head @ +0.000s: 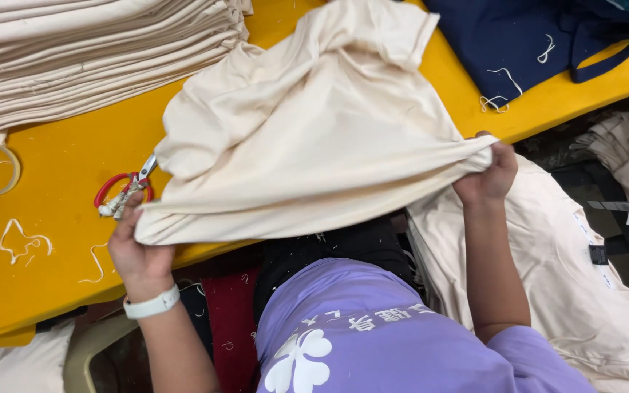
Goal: Trimming loose threads from white t-shirts using scissors and thread snips on a factory work table.
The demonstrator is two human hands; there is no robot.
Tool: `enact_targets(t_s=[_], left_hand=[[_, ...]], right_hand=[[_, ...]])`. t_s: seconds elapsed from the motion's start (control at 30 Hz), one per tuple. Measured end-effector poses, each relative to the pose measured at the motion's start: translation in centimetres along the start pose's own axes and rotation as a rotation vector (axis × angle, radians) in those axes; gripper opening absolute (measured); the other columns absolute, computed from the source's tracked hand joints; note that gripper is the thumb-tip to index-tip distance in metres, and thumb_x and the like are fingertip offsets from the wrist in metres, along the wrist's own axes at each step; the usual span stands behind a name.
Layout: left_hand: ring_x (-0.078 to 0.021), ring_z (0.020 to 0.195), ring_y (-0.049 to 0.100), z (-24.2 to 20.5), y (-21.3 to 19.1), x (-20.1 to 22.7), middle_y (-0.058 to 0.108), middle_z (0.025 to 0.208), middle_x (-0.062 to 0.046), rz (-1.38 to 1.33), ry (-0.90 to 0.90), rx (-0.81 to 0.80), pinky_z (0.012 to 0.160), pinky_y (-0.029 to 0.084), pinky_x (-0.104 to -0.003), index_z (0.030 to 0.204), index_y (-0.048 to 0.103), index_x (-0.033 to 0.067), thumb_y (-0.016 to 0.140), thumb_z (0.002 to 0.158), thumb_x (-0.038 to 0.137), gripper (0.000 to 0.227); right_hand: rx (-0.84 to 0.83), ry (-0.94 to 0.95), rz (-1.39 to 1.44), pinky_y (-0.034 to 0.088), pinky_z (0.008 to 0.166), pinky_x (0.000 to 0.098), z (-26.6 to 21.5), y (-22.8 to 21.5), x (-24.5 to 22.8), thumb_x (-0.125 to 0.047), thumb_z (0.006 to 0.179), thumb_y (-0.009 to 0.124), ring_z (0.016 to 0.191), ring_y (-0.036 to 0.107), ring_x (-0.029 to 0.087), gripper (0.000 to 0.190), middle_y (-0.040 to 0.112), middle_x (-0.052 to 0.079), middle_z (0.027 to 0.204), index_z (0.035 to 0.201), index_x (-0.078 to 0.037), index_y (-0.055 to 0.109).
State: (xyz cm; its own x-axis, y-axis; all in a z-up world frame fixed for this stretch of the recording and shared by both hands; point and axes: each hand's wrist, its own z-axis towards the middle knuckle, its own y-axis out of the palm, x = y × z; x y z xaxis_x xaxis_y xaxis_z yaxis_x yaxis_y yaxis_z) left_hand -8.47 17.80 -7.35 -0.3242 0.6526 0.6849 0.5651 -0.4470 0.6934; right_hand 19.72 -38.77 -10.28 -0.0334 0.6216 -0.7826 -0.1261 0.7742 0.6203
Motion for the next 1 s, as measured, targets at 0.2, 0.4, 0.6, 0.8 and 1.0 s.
enact_targets(t_s=[0.2, 0.4, 0.6, 0.8, 1.0], left_hand=[[-0.0354, 0.125, 0.066, 3.3, -0.4, 0.9, 0.070, 0.124, -0.020, -0.451, 0.003, -0.002, 0.110, 0.054, -0.056, 0.125, 0.070, 0.0015, 0.057, 0.097, 0.001, 0.030], [-0.0315, 0.157, 0.046, 1.8, 2.0, 2.2, 0.054, 0.156, -0.019, -0.381, 0.028, -0.089, 0.127, 0.039, -0.051, 0.113, 0.073, 0.0153, 0.070, 0.090, 0.026, 0.026], [-0.0318, 0.163, 0.040, 0.9, 2.7, 1.5, 0.056, 0.153, -0.015, -0.362, 0.088, -0.237, 0.129, 0.036, -0.058, 0.119, 0.074, 0.0222, 0.069, 0.093, 0.040, 0.032], [-0.0278, 0.158, 0.038, -1.0, 5.9, -0.4, 0.045, 0.162, -0.011, -0.245, 0.199, -0.398, 0.127, 0.035, -0.057, 0.136, 0.064, 0.0392, 0.058, 0.103, 0.049, 0.035], [-0.0368, 0.141, 0.050, -3.0, 9.3, -2.4, 0.048, 0.159, -0.019, -0.410, 0.245, -0.274, 0.116, 0.044, -0.062, 0.155, 0.040, 0.0368, 0.061, 0.099, 0.037, 0.059]], right_hand=[[0.027, 0.279, 0.557, 0.046, 0.116, 0.0552, -1.5, 3.5, -0.4, -0.035, 0.103, 0.056, 0.131, 0.064, 0.032, 0.038, 0.070, 0.015, 0.130, 0.130, -0.013, 0.069], [-0.005, 0.238, 0.618, 0.046, 0.121, 0.0456, -3.2, 7.6, -1.7, -0.036, 0.108, 0.057, 0.137, 0.062, 0.020, 0.032, 0.072, 0.003, 0.133, 0.129, -0.017, 0.073], [-0.030, 0.207, 0.582, 0.039, 0.126, 0.0548, -2.7, 6.6, -2.2, -0.040, 0.108, 0.056, 0.147, 0.057, 0.021, 0.034, 0.070, 0.000, 0.138, 0.133, -0.022, 0.071], [-0.035, 0.151, 0.601, 0.040, 0.129, 0.0559, -0.6, 4.9, -4.5, -0.042, 0.104, 0.058, 0.154, 0.055, 0.027, 0.048, 0.066, 0.009, 0.148, 0.142, -0.014, 0.068], [0.070, 0.109, 0.656, 0.042, 0.131, 0.0576, 2.2, 4.6, -7.0, -0.035, 0.089, 0.066, 0.153, 0.057, 0.036, 0.070, 0.062, 0.024, 0.156, 0.145, 0.006, 0.062]])
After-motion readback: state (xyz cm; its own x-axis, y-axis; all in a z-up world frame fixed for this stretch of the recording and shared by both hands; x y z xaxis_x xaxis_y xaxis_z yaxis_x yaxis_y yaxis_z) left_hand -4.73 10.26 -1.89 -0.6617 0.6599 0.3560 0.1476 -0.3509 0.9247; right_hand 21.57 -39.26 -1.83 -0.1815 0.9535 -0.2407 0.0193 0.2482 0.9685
